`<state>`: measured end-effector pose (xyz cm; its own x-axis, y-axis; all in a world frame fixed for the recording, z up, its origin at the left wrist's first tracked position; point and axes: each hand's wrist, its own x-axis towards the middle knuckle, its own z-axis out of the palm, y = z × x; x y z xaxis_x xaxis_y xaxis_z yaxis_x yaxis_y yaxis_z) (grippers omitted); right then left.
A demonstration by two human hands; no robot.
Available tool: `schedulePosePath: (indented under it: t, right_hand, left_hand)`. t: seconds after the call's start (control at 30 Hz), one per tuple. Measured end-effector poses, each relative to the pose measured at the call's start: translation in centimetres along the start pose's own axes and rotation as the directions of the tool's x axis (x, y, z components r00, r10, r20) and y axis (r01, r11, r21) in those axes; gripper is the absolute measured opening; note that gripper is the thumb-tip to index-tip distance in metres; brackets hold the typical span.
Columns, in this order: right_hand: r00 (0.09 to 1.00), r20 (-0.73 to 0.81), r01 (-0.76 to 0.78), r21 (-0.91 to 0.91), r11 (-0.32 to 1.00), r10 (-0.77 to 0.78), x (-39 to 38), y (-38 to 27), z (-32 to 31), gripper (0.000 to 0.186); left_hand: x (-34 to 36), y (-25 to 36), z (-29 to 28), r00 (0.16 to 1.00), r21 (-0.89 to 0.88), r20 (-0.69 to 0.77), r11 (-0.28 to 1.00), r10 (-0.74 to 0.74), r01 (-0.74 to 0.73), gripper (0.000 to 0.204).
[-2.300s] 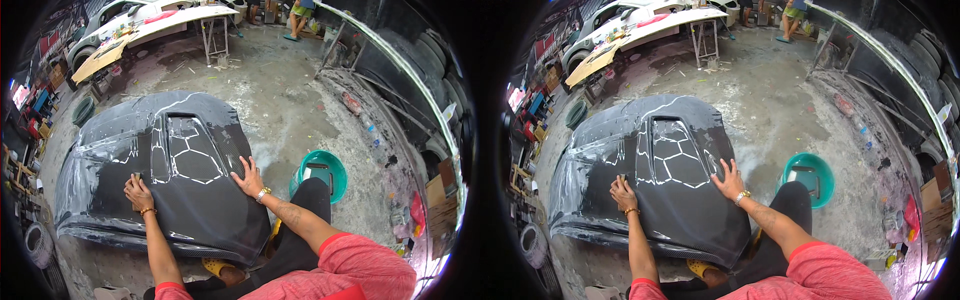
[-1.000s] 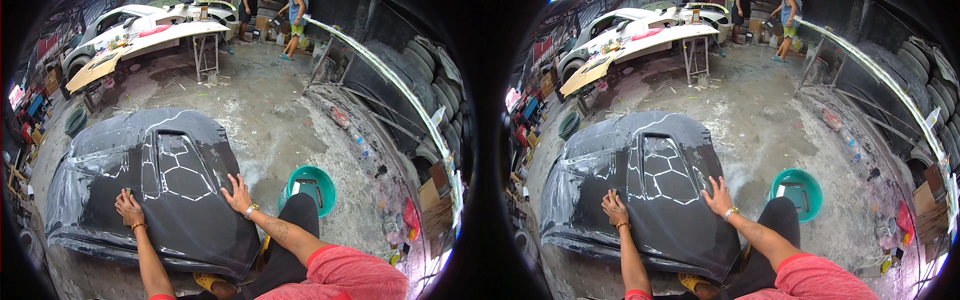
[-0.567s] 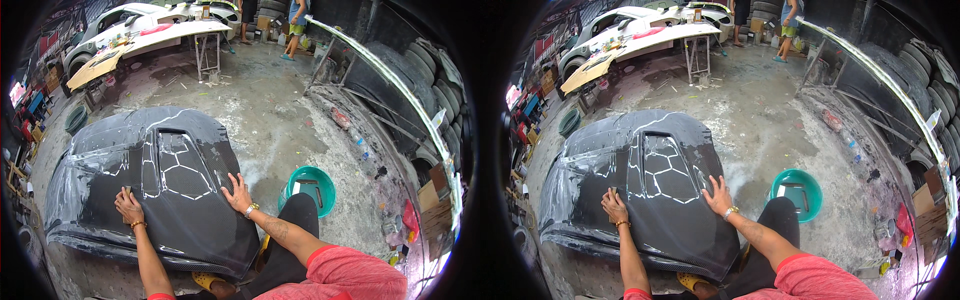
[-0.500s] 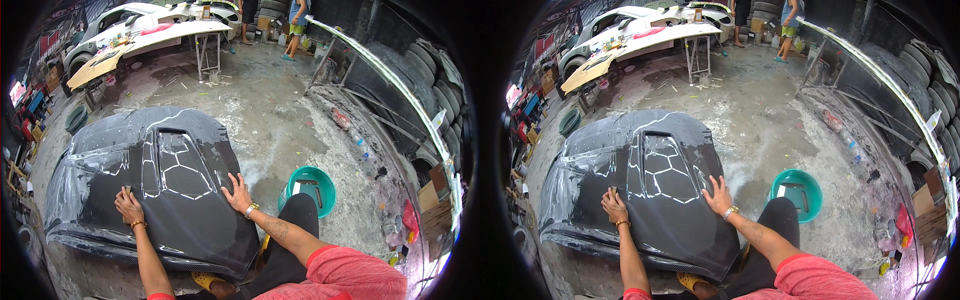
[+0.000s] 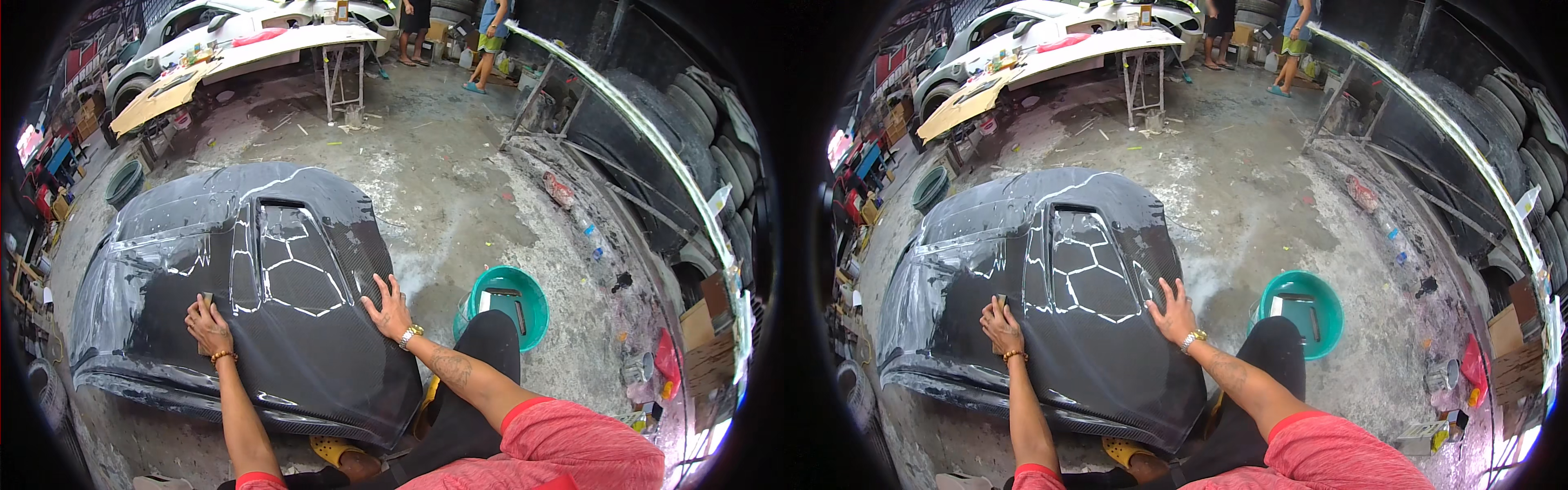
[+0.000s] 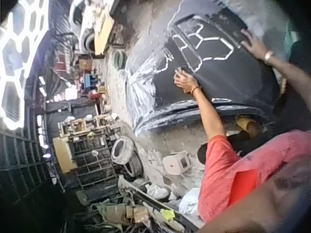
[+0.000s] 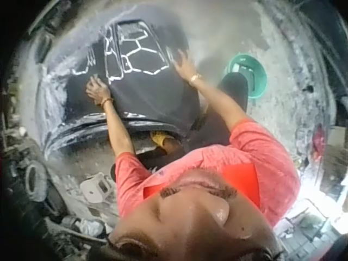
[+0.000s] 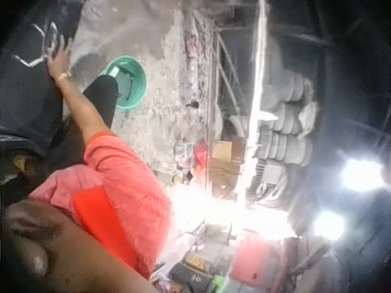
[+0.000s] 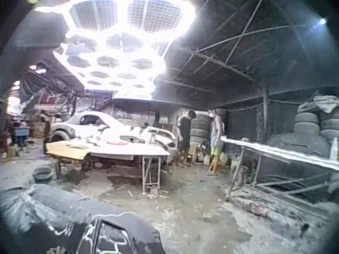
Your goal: Sand the surface of a carbon fiber car hood using a sanding block and water.
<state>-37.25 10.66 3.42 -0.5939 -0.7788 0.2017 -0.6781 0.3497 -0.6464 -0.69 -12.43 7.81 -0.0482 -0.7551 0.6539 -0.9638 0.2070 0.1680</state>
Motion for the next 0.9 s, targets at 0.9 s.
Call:
schedulePosePath:
  t: [0.9]
  right_hand:
    - [1.000, 0.020, -0.013, 0.034, 0.999, 0.012, 0.03, 0.54, -0.16, 0.076]
  left_hand:
    - [0.00, 0.71, -0.42, 1.000, 0.006, 0.011, 1.000, -0.002, 0.002, 0.043]
